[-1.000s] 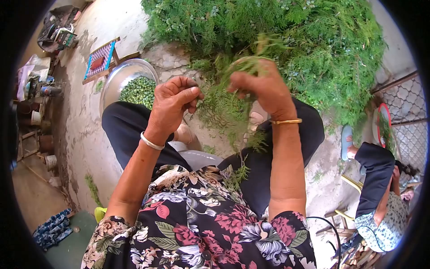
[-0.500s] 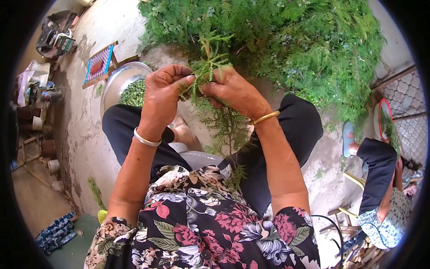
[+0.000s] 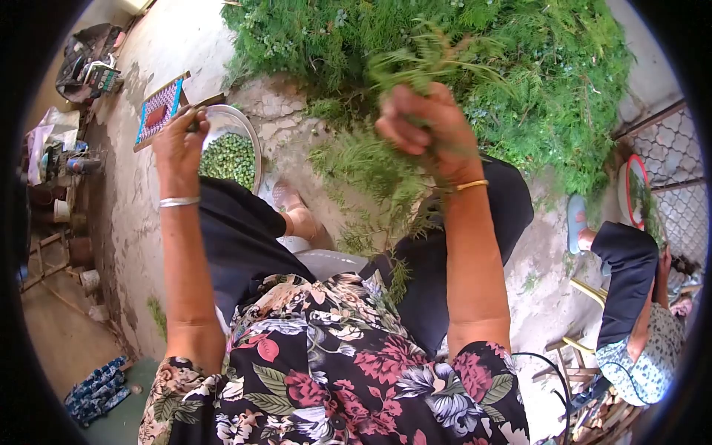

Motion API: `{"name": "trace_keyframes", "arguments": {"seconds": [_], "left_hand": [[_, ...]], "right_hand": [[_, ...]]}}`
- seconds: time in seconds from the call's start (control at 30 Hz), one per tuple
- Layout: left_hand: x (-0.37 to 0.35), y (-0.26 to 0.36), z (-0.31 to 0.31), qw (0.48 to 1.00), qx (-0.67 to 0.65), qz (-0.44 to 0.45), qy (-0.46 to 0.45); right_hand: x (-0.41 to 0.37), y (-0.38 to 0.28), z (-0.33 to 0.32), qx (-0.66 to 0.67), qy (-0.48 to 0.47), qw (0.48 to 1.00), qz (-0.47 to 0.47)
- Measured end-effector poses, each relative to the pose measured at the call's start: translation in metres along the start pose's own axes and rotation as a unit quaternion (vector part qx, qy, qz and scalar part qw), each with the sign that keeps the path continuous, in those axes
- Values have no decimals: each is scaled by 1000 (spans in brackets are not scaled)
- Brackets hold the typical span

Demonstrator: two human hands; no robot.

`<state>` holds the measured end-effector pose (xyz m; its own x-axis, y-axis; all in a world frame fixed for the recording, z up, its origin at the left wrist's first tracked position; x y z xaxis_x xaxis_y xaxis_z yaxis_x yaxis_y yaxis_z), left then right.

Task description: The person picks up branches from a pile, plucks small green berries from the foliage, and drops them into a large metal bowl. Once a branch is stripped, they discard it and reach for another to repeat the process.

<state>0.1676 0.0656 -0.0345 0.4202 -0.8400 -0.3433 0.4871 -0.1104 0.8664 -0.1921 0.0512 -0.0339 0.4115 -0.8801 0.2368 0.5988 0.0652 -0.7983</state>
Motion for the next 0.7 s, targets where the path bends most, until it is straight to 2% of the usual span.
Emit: {"name": "trace_keyframes", "arguments": {"seconds": [0.07,0.1,0.13,0.17,0.2,0.23,0.27,0.3,0.33,0.37,0.4,0.47,0.53,0.57,0.6,0.67,0.7], "left_hand": [[3,18,-26,993,102,36,41],[11,23,-42,993,101,36,41],[17,33,-56,940,296,137,97],[14,40,-54,836,475,229,148],[14,41,-60,838,473,228,150],[2,48,-56,663,606,376,228],[-12,47,-45,437,694,494,289],[-19,48,-37,476,678,493,268],[-28,46,-27,476,677,492,268],[-34,42,-16,619,657,361,234],[-41,26,-7,737,612,217,191],[-61,-19,18,861,492,122,42],[-98,-62,60,888,444,39,-117],[-112,-83,76,875,445,55,-182],[-131,-94,95,852,467,94,-216],[-159,-113,128,817,495,183,-232],[-162,-123,135,816,496,183,-233]], "right_hand": [[2,-18,-6,223,-31,968,-109],[-3,-15,-14,258,-12,958,-121],[-5,-19,-15,258,-14,959,-119],[-7,-22,-12,252,-45,960,-113],[-8,-24,-8,245,-75,961,-107],[-8,-24,-6,252,-83,957,-115],[-7,-23,-7,251,-84,958,-112],[-6,-22,-8,250,-95,958,-107],[-6,-22,-8,248,-107,957,-102],[-6,-21,-8,248,-107,957,-102],[-6,-20,-9,242,-83,961,-102],[-4,-20,-7,234,-63,965,-104],[-1,-19,-8,205,17,972,-114],[2,-19,-5,214,19,971,-104],[5,-17,-2,213,20,971,-104],[8,-8,-20,115,218,961,-127],[8,-5,-28,92,225,961,-132]]}}
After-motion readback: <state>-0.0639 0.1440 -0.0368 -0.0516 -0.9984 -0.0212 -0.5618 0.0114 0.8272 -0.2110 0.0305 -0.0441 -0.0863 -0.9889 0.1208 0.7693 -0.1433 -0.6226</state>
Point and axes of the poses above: each hand's wrist, its own x-axis towards the middle knuckle, its own z-axis out of the palm, y = z × x, the point moved 5 cm from there along x, towards the middle knuckle, and after that the axes turned 15 degrees about -z, right-handed, at the moved point
